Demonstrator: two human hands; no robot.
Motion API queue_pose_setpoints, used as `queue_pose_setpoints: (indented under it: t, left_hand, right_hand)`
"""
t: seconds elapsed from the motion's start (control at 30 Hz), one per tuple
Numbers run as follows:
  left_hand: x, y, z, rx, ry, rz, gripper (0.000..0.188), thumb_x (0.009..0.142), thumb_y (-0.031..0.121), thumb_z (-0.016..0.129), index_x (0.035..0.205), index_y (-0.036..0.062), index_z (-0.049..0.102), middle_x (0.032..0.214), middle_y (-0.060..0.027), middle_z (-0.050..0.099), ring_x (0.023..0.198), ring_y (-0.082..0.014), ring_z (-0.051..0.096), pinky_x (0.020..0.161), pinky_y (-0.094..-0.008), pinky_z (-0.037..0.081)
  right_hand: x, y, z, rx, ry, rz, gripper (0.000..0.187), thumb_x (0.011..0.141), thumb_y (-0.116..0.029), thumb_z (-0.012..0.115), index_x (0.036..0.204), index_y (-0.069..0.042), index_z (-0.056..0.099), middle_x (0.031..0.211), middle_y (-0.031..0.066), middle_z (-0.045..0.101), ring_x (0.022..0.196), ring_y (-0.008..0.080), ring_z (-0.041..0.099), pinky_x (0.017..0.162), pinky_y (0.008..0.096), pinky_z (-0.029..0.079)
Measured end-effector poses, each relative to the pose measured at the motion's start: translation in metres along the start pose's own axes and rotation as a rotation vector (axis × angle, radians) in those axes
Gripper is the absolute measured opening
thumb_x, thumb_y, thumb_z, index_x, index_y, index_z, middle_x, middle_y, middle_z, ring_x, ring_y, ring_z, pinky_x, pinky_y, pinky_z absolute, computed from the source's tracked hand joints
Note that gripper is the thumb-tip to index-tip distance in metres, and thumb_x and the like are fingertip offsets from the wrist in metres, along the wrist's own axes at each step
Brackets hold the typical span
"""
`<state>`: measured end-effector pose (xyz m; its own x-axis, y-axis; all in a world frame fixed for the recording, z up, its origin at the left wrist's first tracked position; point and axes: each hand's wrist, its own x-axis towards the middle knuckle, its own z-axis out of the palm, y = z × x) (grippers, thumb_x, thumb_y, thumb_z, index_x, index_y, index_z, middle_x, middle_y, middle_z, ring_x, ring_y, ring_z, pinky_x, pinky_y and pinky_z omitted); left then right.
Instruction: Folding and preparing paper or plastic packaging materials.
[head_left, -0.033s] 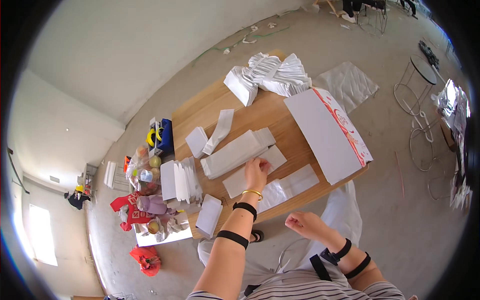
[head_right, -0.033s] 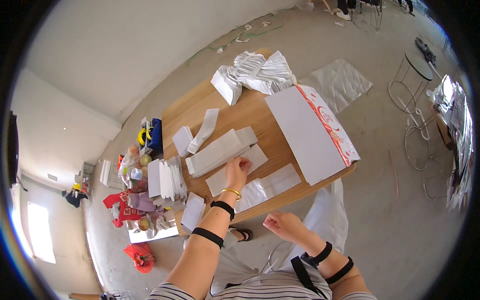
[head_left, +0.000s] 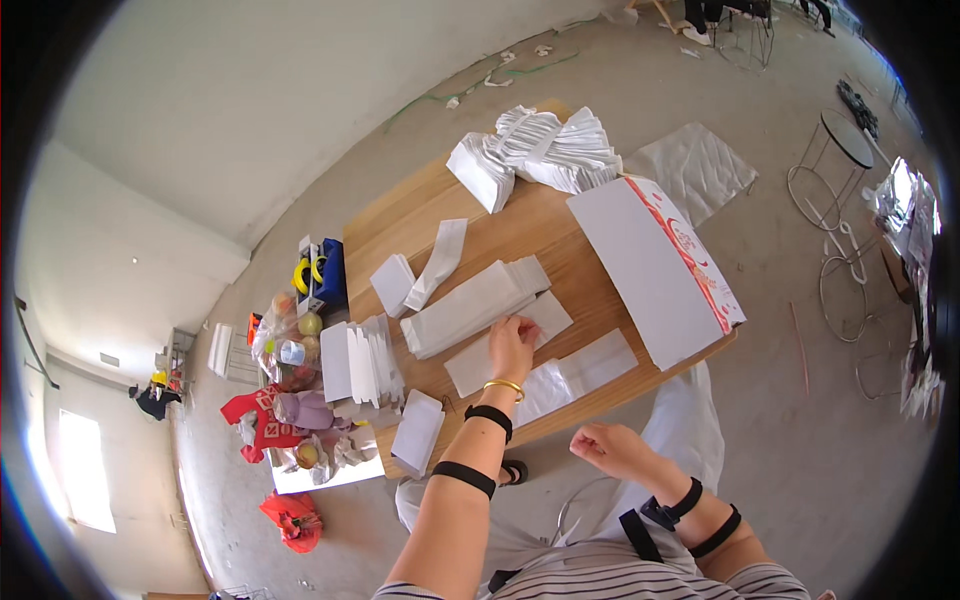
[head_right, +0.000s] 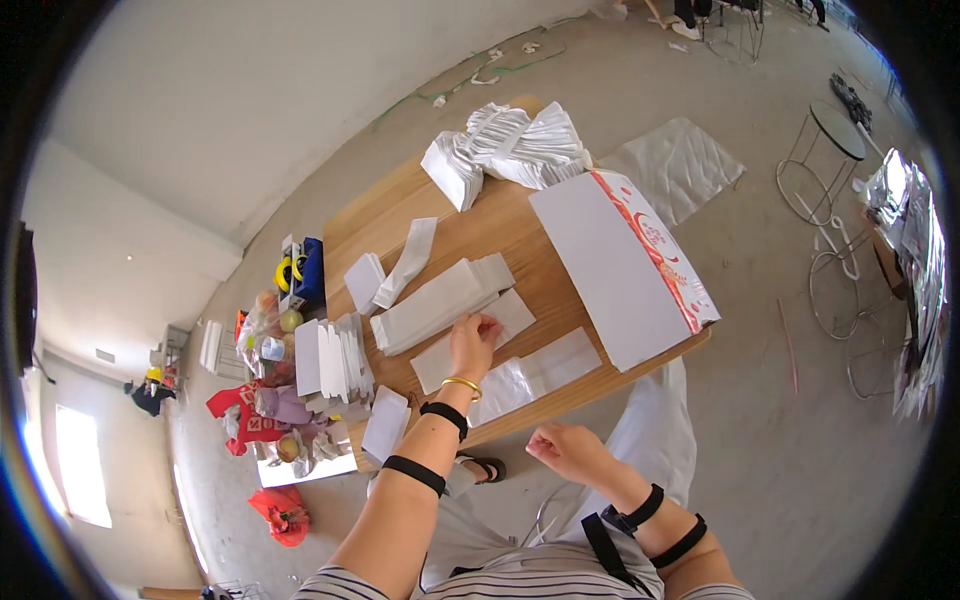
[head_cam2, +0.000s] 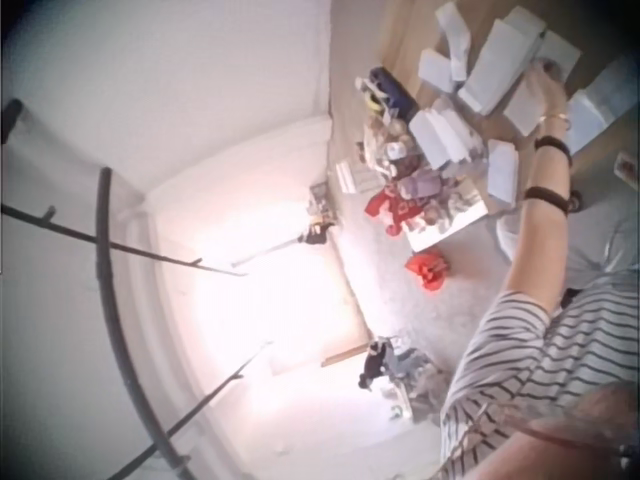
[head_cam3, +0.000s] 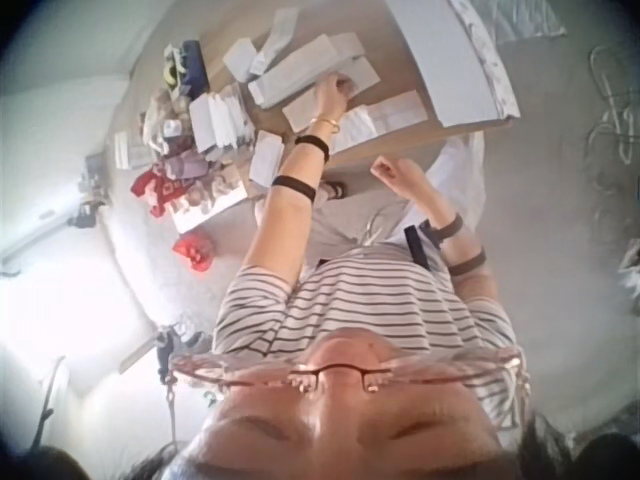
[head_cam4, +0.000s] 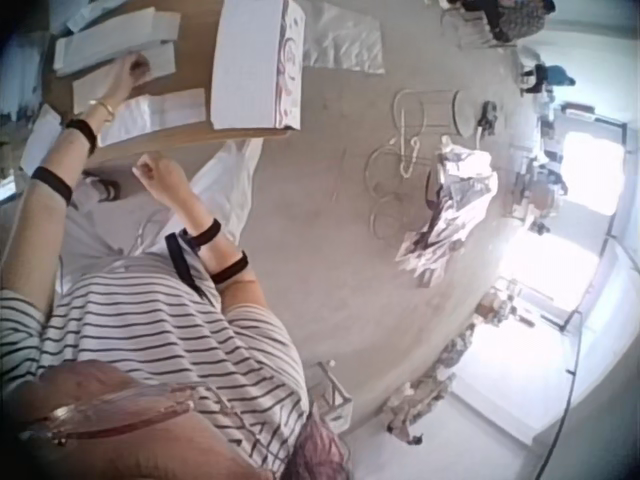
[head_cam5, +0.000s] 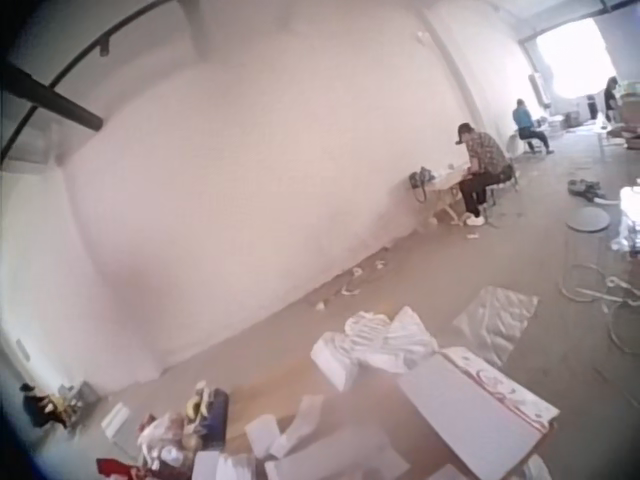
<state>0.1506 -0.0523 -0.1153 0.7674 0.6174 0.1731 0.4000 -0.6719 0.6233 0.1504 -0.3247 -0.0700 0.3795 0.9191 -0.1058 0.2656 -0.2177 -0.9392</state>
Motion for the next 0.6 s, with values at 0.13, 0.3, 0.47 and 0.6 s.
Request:
queue_pose_setpoints:
  t: [0.13,0.3,0.47,0.6]
  left_hand:
    - [0.001,-0.005,0.002,0.134,0.017,0.091,0.011,0.081,0.010,0.073,0.085,0.0023,0.067,0.086,-0.0122,0.062,0.084,-0.0300,0.061,0.077,-0.0404,0.049]
    - [0.005,-0.006,-0.003,0.101,-0.025,0.078,0.012,0.083,0.011,0.073,0.087,0.0013,0.067,0.084,-0.0122,0.061,0.079,-0.0280,0.062,0.075,-0.0393,0.050]
    - [0.013,-0.012,-0.013,-0.167,-0.101,-0.128,0.014,0.088,0.014,0.070,0.091,0.0003,0.068,0.084,-0.0101,0.068,0.077,-0.0195,0.065,0.071,-0.0319,0.051]
    - [0.011,-0.015,-0.021,-0.182,-0.092,-0.154,0.015,0.089,0.015,0.069,0.093,0.0006,0.068,0.081,-0.0092,0.069,0.077,-0.0167,0.064,0.072,-0.0303,0.051]
  right_hand:
    - [0.001,0.005,0.001,0.007,-0.002,0.011,0.020,0.093,-0.026,0.063,0.092,-0.006,0.065,0.088,0.0124,0.069,0.082,0.0321,0.067,0.070,0.0402,0.052]
    - [0.001,0.010,0.001,-0.023,0.008,0.035,0.022,0.093,-0.028,0.064,0.092,-0.006,0.064,0.088,0.0121,0.069,0.081,0.0320,0.067,0.070,0.0406,0.052]
    - [-0.001,0.011,-0.001,-0.001,0.022,0.012,0.020,0.093,-0.027,0.063,0.092,-0.007,0.065,0.088,0.0120,0.070,0.082,0.0321,0.068,0.070,0.0408,0.052]
    - [-0.002,0.004,-0.004,0.034,0.033,0.067,0.020,0.092,-0.025,0.063,0.090,-0.005,0.065,0.089,0.0135,0.069,0.082,0.0317,0.068,0.069,0.0408,0.052]
